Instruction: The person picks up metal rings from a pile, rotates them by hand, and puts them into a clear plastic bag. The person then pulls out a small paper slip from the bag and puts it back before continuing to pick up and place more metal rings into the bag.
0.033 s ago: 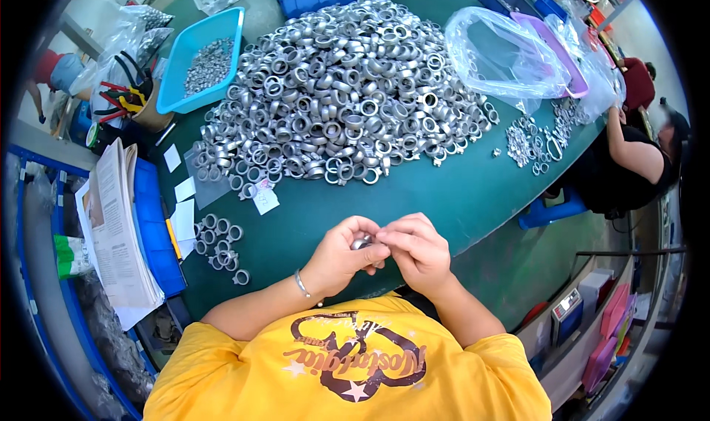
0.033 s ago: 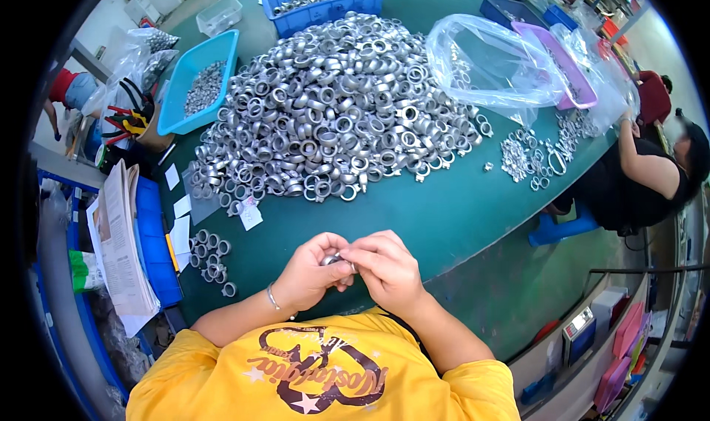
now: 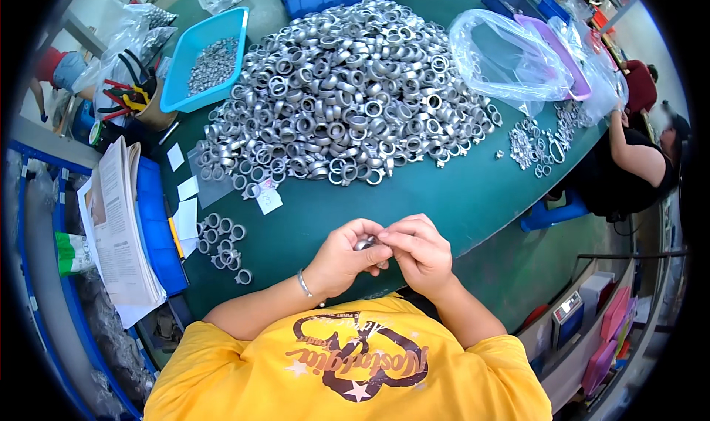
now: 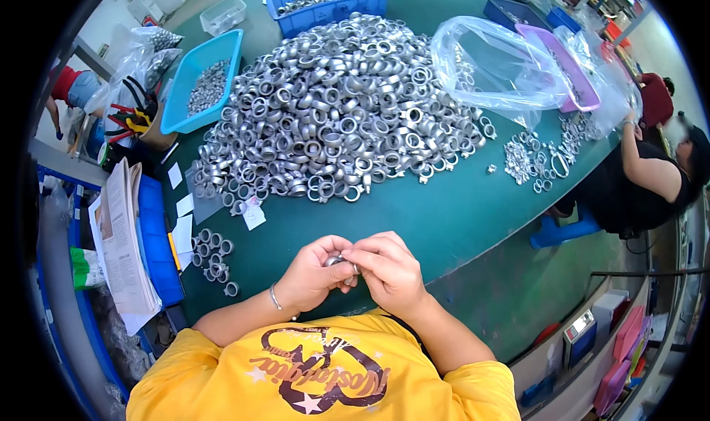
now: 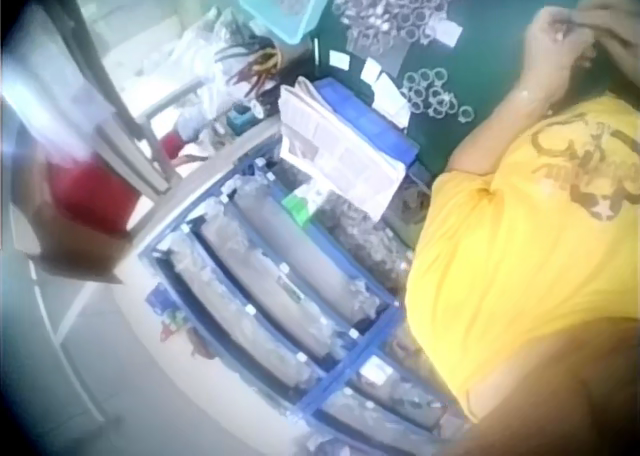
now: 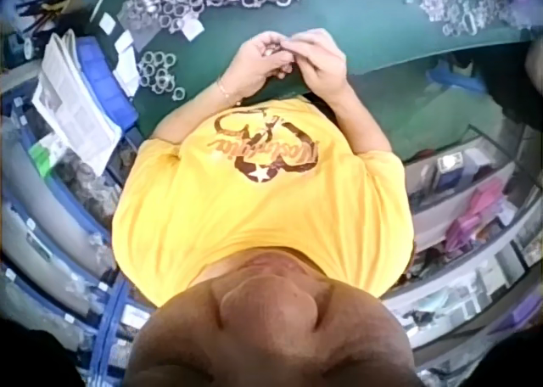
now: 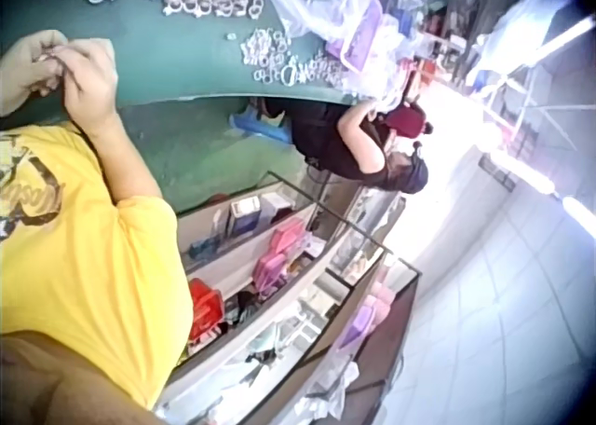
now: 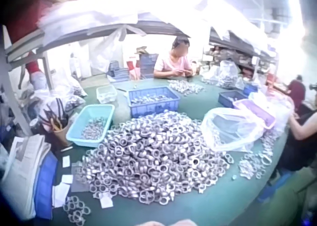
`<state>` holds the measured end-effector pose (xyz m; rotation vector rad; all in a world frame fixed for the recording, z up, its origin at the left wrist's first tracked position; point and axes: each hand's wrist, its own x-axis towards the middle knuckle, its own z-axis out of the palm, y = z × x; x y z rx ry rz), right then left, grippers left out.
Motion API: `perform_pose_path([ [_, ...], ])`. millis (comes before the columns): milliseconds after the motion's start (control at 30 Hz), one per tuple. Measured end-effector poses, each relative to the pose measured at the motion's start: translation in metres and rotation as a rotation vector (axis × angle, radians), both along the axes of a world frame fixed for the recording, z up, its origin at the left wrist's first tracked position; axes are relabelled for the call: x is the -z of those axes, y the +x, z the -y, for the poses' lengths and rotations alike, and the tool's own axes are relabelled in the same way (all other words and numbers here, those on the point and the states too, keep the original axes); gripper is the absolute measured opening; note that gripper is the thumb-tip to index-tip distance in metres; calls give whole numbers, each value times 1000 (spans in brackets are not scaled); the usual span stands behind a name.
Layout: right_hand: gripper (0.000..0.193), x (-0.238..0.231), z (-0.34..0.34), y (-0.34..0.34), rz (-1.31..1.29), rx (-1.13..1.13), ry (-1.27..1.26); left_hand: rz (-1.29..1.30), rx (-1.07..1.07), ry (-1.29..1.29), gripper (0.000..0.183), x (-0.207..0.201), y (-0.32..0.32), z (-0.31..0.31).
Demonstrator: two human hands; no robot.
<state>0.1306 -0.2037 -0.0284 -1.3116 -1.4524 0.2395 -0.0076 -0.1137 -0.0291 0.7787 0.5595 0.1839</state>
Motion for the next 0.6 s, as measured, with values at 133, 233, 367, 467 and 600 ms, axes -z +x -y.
perform_pose_path([
  [133, 30, 1, 1, -6, -240, 44, -75, 117, -61, -167, 31, 0, -6, -4],
  [233, 46, -2, -1, -7, -276, 33, -98, 169, -21, -254, 34, 1, -9, -8],
  [367, 50, 8, -2, -9, -365, -18, -17, 206, 21, -286, 37, 5, -8, -9],
  [467, 46, 9, -3, -10, -361, 0, 0, 165, -19, -295, 37, -2, -7, -7],
  [600, 45, 10, -3, -10, -424, 14, 20, 178, -45, -361, 33, -4, -6, -8],
])
